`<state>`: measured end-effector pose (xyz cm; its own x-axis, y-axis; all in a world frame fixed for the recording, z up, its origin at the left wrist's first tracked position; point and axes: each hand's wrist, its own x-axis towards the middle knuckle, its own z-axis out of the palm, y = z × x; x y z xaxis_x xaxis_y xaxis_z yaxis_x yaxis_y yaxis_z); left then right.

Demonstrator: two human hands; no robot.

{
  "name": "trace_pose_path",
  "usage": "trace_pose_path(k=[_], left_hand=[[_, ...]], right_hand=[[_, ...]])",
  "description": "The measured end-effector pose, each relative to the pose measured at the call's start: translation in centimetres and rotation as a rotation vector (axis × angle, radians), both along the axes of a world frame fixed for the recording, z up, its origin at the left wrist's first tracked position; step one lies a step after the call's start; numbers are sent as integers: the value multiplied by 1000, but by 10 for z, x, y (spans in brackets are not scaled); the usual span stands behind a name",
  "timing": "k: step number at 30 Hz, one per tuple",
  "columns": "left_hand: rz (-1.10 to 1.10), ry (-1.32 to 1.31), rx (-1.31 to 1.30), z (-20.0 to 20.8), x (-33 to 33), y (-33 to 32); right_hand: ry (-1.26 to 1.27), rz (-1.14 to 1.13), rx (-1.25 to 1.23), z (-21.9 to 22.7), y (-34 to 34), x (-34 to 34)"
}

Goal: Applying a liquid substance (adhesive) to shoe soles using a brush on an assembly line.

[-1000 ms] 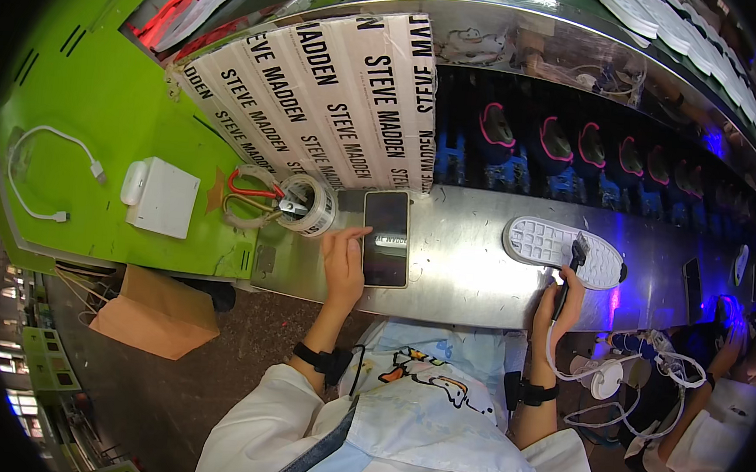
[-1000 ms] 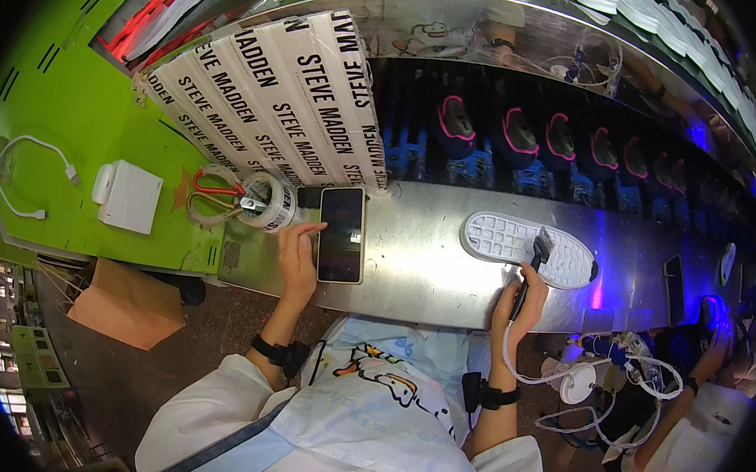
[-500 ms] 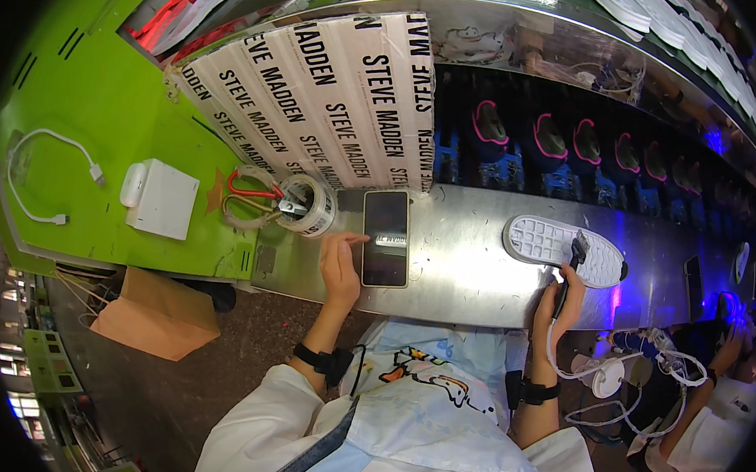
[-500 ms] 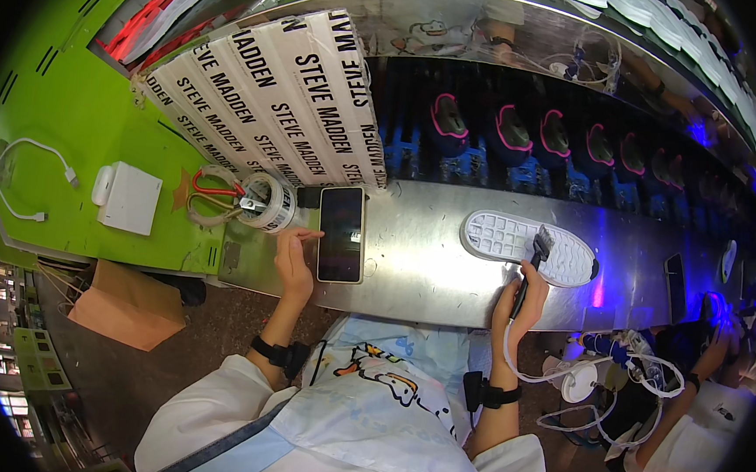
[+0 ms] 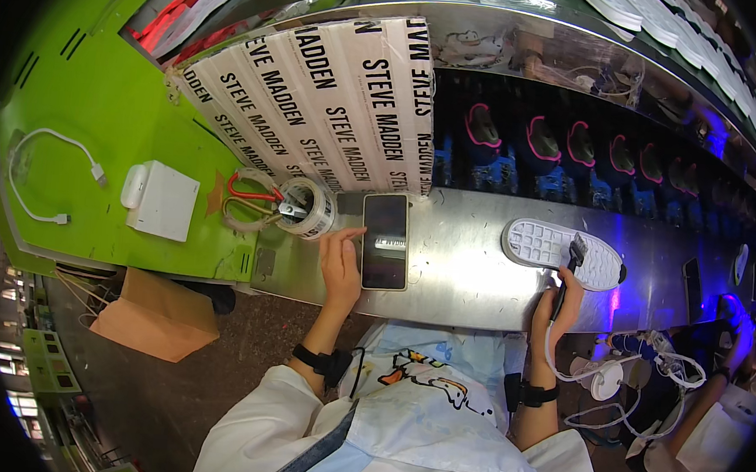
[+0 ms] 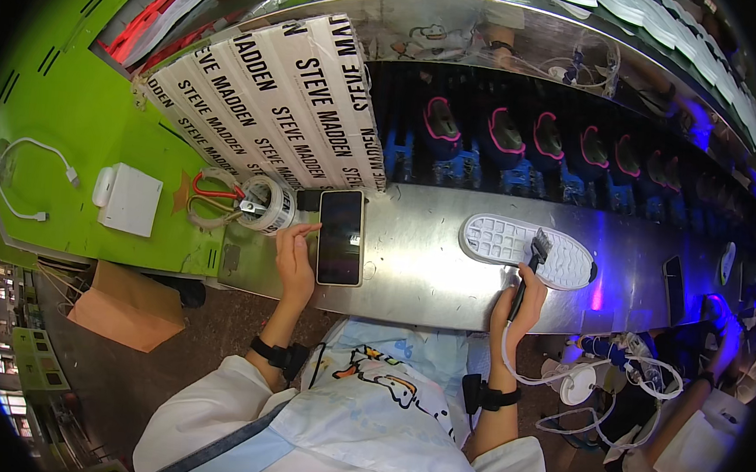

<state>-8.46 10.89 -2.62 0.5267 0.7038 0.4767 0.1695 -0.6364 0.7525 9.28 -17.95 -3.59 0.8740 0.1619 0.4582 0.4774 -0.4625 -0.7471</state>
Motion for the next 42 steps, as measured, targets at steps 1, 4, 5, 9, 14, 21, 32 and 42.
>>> trace_pose_path(k=[1, 4, 5, 9, 14, 21, 32, 42], left_hand=[[-2, 25, 12, 2, 0, 0], [-7, 52, 26, 1, 0, 0], [-8, 54, 28, 0, 0, 1], [-4, 50, 47, 1, 1, 0], [4, 48, 47, 3, 1, -1], [-4, 50, 45, 0, 0, 1], [19, 9, 19, -1, 0, 0], [8, 46, 34, 3, 0, -1]], right_hand=[[-5, 1, -1, 1, 0, 0], [-12, -2, 3, 1, 1, 0], [-14, -4, 8, 1, 2, 0], [-20, -5, 9, 2, 0, -1], [-18, -7, 3, 1, 1, -1], [4, -10, 15, 2, 2, -1], [-28, -29, -24, 2, 2, 0], [-13, -4, -9, 2, 1, 0]])
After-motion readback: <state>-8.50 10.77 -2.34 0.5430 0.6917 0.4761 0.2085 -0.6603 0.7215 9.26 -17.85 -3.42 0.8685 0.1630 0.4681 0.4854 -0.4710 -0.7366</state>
